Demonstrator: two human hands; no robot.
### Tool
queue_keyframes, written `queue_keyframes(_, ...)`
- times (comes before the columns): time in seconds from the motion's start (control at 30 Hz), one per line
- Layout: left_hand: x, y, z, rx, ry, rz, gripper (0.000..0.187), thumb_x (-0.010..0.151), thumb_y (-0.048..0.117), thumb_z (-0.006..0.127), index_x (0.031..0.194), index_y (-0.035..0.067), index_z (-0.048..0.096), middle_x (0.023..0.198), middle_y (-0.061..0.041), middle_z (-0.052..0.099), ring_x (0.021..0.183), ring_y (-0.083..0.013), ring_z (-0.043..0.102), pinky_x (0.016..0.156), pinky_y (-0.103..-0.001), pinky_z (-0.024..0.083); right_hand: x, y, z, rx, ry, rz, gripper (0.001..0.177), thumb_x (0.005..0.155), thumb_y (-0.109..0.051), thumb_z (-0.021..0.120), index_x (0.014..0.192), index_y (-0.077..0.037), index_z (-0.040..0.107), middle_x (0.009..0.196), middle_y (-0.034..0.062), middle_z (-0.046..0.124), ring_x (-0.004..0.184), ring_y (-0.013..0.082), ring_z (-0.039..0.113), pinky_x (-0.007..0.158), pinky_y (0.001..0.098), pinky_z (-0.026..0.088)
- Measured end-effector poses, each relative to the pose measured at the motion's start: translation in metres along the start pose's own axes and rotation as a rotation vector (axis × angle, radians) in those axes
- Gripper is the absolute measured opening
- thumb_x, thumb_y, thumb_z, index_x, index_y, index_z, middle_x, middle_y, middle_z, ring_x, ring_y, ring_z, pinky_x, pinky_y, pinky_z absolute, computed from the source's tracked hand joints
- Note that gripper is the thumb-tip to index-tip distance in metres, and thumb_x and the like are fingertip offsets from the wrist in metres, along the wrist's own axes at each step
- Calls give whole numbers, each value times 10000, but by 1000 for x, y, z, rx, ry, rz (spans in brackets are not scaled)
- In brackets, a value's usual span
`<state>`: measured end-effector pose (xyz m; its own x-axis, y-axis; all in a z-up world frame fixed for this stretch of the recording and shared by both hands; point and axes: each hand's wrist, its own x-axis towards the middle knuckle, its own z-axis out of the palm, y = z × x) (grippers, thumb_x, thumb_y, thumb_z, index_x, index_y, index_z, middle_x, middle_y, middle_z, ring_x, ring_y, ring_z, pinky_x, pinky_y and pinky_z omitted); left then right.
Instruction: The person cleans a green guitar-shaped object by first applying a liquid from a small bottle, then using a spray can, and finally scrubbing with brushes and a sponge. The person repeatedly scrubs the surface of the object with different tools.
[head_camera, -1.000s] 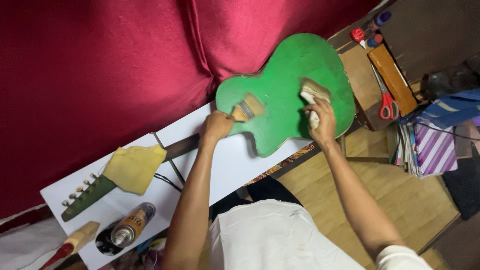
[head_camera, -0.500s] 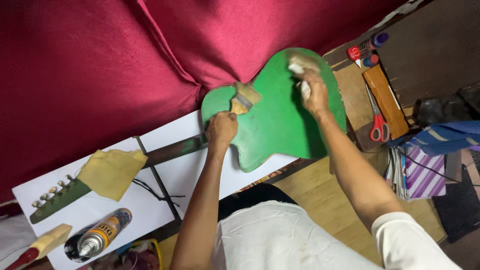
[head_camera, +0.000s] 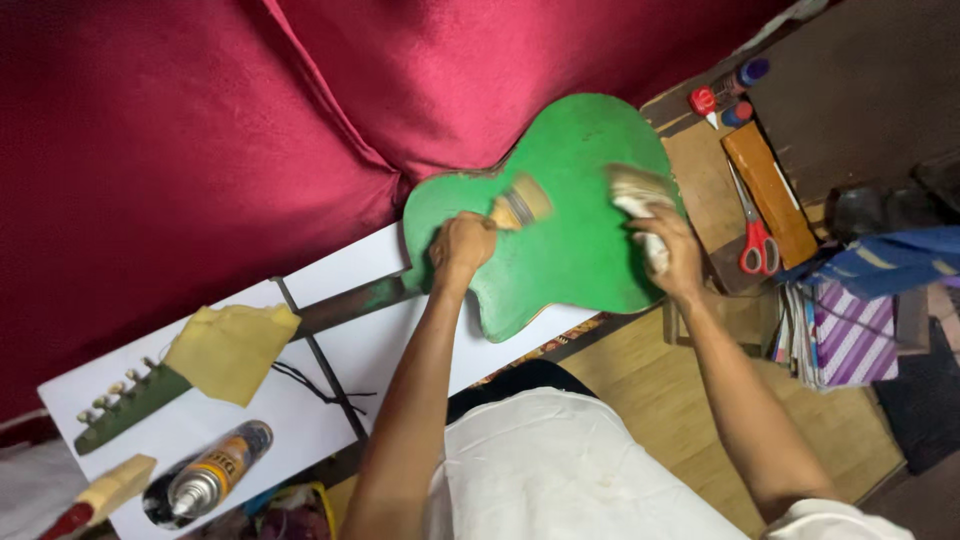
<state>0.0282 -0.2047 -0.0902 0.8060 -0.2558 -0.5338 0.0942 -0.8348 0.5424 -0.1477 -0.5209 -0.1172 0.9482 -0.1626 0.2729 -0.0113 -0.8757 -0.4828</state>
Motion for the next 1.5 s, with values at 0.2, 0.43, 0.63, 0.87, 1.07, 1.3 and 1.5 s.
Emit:
queue_keyframes(0.2,-44,-36,-12,-6,-171,27,335,878,373,576,1060,186,785,1087,-184,734,1040,-416,702,919,-504,549,-75,-60,1,5,62,59,220,957,-109,644,1166,-132,706,1392,226,626,1342,435,553,1148,509,418)
queue_keyframes(0.43,-99,-131,-43,-129,82,-40,359,927,400,550,1058,163,787,1080,-178,745,1045,-438,685,915,-520,542,-101,-154,58,56,173,85,287,860,-119,679,1144,-81,690,1384,242,594,1315,454,527,1125,537,400)
queue_keyframes(0.63,-145,-181,-92,-118,227,-227,280,919,350,598,1037,167,775,1060,-191,733,1004,-444,681,866,-562,535,-71,-229,97,29,125,248,186,973,-90,670,1146,-130,727,1460,203,603,1395,437,489,1176,508,381)
queue_keyframes(0.87,-57,-216,-59,269,368,3,145,875,194,672,939,159,798,917,-154,769,898,-375,741,803,-514,552,-51,-278,110,221,-272,-140,226,921,-127,675,1136,-142,741,1463,190,610,1435,399,484,1225,525,328)
queue_keyframes(1.07,-36,-191,-103,643,256,372,171,917,113,642,939,125,812,938,-148,770,908,-335,751,787,-520,566,-48,-280,117,197,58,88,134,962,-148,685,1085,-127,733,1413,206,635,1386,398,545,1194,491,394)
queue_keyframes(1.3,-113,-187,-177,3,330,130,250,908,276,675,1124,207,779,1018,-197,725,991,-441,674,884,-569,486,-34,-314,134,168,-71,-37,203,889,-88,667,1080,-113,729,1377,231,645,1339,434,542,1128,496,406)
queue_keyframes(1.5,-136,-218,-135,-98,286,-104,308,982,338,616,1218,179,734,1059,-231,728,1022,-440,682,928,-542,513,-15,-341,122,23,-34,5,190,872,-55,692,1042,-126,736,1272,199,677,1211,409,597,1039,484,453)
